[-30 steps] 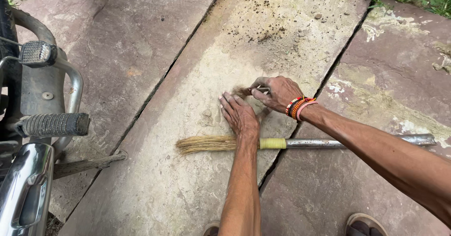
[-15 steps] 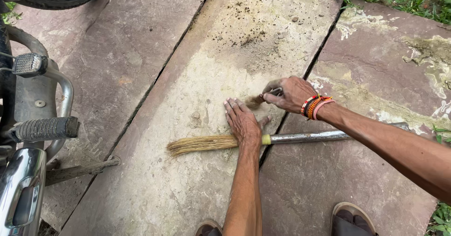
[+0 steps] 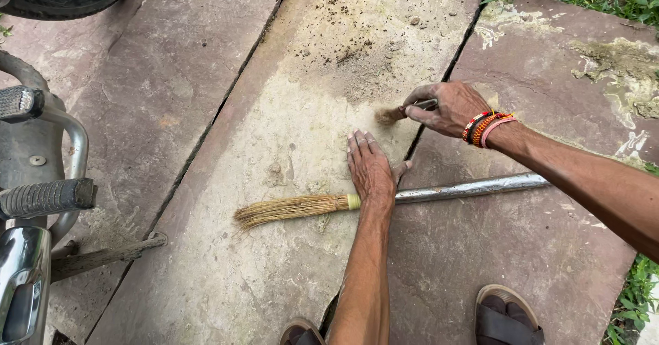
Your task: The person attaches a broom head onto a long metal pole and then uses a smaller handheld brush to sweep dirt out of a crack between stone floor tiles.
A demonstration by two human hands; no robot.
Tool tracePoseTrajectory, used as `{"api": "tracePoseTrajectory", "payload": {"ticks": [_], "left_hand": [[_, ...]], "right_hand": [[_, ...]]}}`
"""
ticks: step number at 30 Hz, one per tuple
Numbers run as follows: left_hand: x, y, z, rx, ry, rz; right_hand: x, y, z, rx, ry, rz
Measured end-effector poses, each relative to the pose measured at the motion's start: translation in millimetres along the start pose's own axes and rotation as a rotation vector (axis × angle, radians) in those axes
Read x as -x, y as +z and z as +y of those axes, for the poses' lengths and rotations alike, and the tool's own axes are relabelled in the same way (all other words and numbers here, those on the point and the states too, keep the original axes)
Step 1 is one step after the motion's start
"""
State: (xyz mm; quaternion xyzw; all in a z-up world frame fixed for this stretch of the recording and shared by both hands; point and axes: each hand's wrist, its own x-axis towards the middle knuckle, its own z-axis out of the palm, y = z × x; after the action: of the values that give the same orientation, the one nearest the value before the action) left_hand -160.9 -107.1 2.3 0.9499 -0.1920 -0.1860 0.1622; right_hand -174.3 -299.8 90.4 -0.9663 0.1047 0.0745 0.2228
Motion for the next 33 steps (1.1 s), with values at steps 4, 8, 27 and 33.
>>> {"api": "tracePoseTrajectory", "payload": {"ticks": [4, 8, 27, 33], "left_hand": [[-8.7, 0.1, 18.8, -0.051, -0.002, -0.094], [-7.8, -0.3, 14.3, -0.061, 0.012, -0.113], [-9.7, -14.0, 26.9, -0.102, -0.052, -0.240], [-13.3, -8.1, 26.2, -0.112, -0.044, -0.237]], "right_hand": [[-6.1, -8.1, 1.5, 0.181, 0.046, 0.011], [-8.3, -5.2, 13.8, 0.012, 0.108, -0.026], [-23.6, -23.9, 49.8, 0.181, 0.096, 0.052], [-24.1, -23.5, 47.4, -0.058, 0.119, -0.218]]}}
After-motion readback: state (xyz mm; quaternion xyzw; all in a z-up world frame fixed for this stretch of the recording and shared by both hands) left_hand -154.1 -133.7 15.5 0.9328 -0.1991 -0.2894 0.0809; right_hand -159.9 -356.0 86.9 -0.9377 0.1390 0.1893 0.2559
